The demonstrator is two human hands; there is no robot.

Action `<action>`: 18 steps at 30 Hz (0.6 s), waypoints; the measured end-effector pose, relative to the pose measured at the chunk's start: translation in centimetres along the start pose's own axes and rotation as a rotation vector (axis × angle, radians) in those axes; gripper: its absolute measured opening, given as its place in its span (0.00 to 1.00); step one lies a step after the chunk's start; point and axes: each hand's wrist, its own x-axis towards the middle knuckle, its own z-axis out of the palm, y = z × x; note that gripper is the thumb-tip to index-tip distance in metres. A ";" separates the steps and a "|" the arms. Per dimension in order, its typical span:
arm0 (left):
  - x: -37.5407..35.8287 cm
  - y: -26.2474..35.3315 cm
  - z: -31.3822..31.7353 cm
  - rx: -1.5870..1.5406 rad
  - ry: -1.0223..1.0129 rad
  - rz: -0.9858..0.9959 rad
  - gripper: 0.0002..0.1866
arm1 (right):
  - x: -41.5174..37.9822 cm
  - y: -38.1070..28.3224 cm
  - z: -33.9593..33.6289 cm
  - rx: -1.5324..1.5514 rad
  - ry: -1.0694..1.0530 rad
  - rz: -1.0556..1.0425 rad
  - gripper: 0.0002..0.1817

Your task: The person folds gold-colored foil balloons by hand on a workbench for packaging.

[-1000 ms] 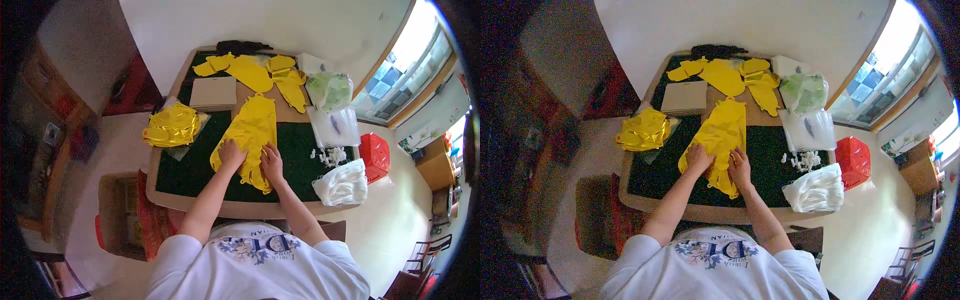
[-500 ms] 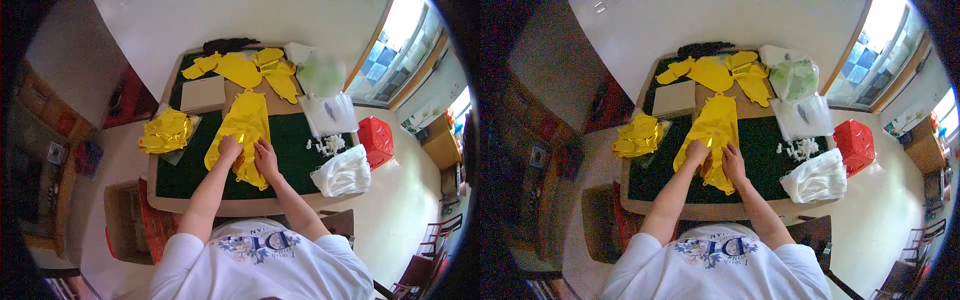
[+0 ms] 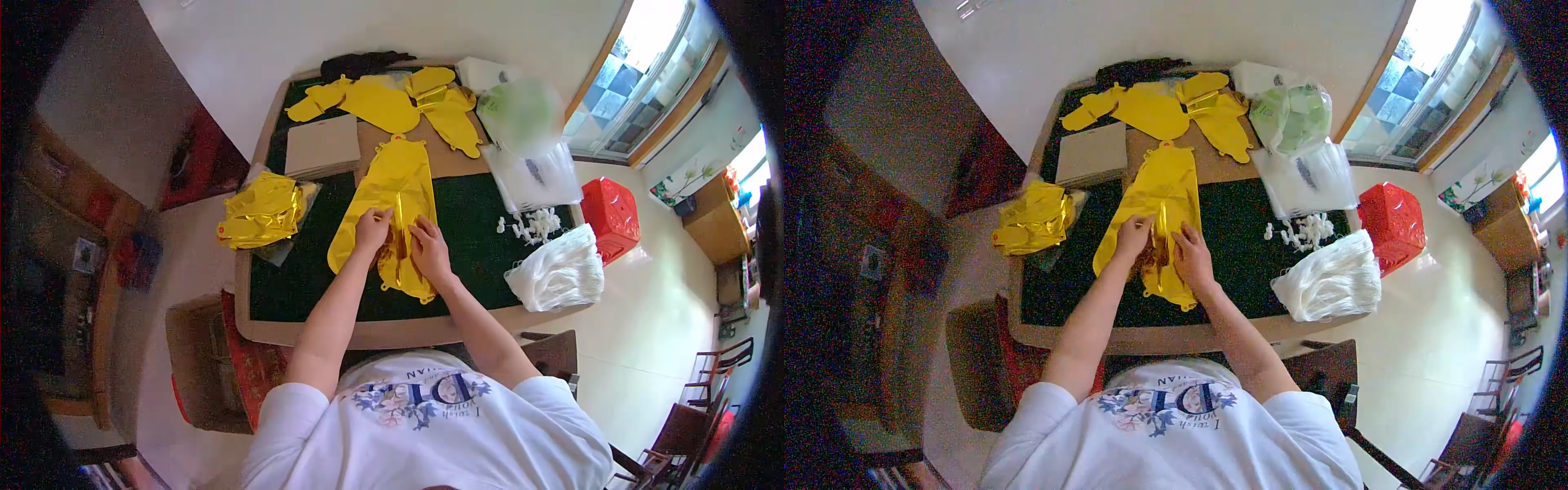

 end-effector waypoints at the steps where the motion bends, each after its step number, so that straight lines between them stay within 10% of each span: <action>1: -0.7 0.6 -0.2 0.082 0.035 -0.071 0.23 | -0.1 -0.1 -0.2 -0.006 0.001 -0.013 0.14; 18: 2.0 1.5 -0.2 0.580 -0.127 0.008 0.22 | -0.1 -0.3 -0.1 0.000 0.011 -0.025 0.14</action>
